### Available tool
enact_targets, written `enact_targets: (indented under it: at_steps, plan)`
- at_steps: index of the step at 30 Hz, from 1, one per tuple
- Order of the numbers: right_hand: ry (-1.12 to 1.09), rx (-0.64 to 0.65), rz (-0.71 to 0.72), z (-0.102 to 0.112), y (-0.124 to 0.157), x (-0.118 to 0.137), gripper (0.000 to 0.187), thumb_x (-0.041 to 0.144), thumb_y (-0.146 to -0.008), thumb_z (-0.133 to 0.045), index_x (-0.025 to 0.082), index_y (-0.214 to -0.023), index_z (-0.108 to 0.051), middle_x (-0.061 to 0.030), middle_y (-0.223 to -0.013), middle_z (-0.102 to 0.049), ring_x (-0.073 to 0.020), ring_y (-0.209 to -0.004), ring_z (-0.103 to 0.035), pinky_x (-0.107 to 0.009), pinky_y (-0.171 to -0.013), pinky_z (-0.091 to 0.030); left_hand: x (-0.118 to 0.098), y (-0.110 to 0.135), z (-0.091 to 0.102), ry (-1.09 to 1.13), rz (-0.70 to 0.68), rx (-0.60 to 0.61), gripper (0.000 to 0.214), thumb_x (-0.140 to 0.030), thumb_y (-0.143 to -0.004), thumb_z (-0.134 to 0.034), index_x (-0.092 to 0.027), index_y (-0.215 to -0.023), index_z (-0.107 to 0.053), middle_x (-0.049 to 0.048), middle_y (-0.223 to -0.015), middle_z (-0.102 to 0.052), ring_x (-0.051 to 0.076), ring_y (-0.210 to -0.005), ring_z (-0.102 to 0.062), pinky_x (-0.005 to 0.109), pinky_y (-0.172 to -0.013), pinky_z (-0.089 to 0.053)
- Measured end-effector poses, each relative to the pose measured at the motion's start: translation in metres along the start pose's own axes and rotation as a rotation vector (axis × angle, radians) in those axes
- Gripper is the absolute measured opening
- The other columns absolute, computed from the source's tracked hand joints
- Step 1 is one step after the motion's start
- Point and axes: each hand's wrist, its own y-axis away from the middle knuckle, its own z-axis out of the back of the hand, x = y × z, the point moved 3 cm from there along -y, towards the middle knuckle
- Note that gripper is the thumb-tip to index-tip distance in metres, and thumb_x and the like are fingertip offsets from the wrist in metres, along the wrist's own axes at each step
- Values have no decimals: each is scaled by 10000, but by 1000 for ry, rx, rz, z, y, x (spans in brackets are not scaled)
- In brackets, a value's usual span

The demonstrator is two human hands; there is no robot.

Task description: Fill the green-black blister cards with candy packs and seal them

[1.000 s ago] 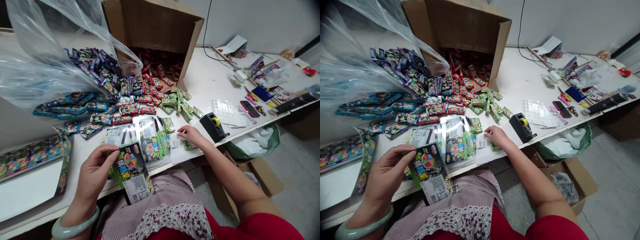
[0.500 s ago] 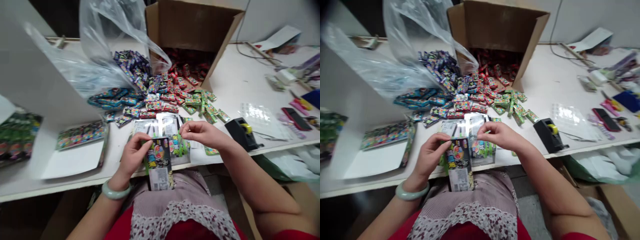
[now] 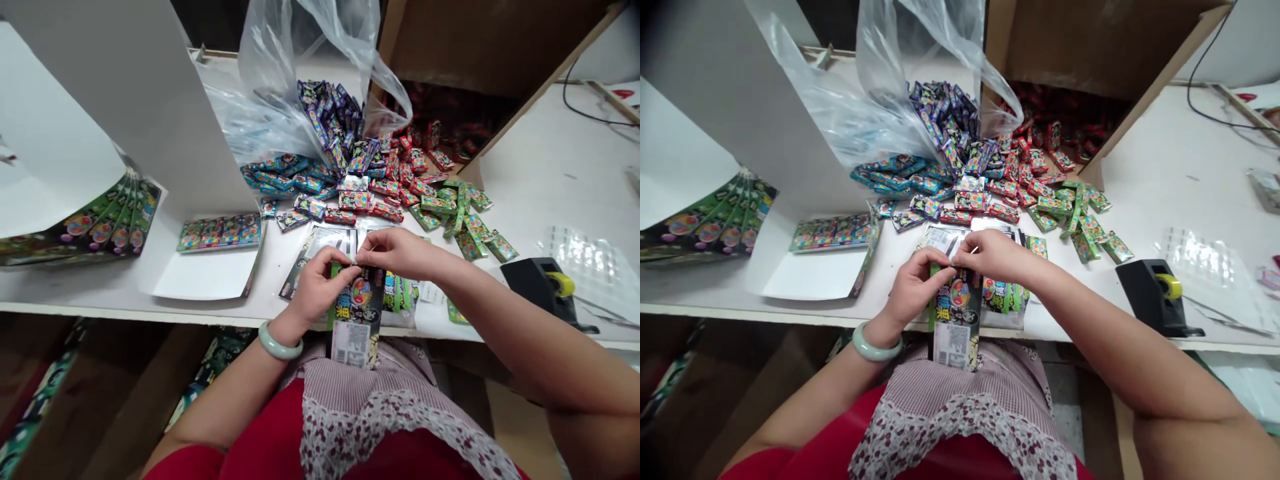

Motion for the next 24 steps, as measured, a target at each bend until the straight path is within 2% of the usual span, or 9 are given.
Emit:
enact_targets:
  at_steps: [4,8,11,14,16,20,21,23,24]
  plan:
    - [21,-4,-29,-1,-7,-3,151,306,-721,-682,207,-626,-618,-5,-598,-600,-121,-563,-489,-258,-513,-374,2,-2,-1,25,0,-17,107,-252,-784,-669,-208,-802,-573,-5,-773,-561,142,-749,-530,301,-714,-429]
    - [-282,167,-163,-12,-12,-17,144,318,-713,-695,202,-693,-613,6,-636,-604,-112,-568,-509,-240,-517,-414,9,7,2,166,60,-25,221,-228,-763,-689,-213,-952,-575,17,-897,-597,148,-852,-572,298,-782,-464]
    - [-541,296,-303,-23,-9,-26,156,333,-727,-667,186,-726,-614,-1,-653,-610,-122,-589,-549,-253,-554,-474,14,23,1,376,230,137,408,-276,-762,-701,-214,-1132,-541,64,-1022,-638,184,-922,-624,323,-791,-515]
    - [-647,372,-313,-26,-4,-26,194,357,-737,-657,167,-774,-643,-27,-725,-642,-138,-649,-594,-276,-619,-514,3,37,15,362,284,225,342,-340,-794,-675,-175,-1086,-605,92,-1003,-680,209,-919,-649,349,-809,-535]
    - [-659,304,-225,-19,-1,-26,246,376,-735,-679,170,-868,-668,-53,-846,-668,-151,-748,-624,-284,-687,-523,-14,40,44,230,189,72,315,-359,-799,-671,-179,-1054,-629,82,-999,-691,201,-902,-651,332,-810,-539]
    - [-584,-14,-116,1,10,-37,355,475,-732,-695,196,-950,-679,-91,-987,-668,-191,-903,-627,-324,-805,-507,-41,33,138,-258,-121,-536,254,-318,-826,-643,-215,-1055,-605,25,-971,-672,167,-877,-634,296,-827,-512]
    - [-560,-71,-127,3,14,-42,374,506,-726,-692,196,-935,-678,-92,-972,-670,-197,-895,-627,-334,-805,-504,-40,29,160,-406,-189,-624,276,-296,-827,-638,-214,-1085,-586,27,-971,-657,169,-880,-626,306,-838,-501]
    - [-518,-124,-143,0,19,-51,388,530,-704,-701,197,-903,-672,-78,-923,-670,-194,-852,-623,-338,-788,-499,-26,15,192,-729,-294,-596,263,-251,-831,-606,-199,-1088,-584,53,-991,-625,193,-929,-599,342,-880,-472]
    - [-498,-118,-141,-4,22,-53,381,521,-697,-709,200,-897,-666,-65,-895,-666,-187,-824,-618,-336,-776,-497,-13,6,200,-889,-286,-470,262,-217,-846,-557,-190,-1105,-582,81,-1048,-608,217,-1008,-573,372,-925,-446]
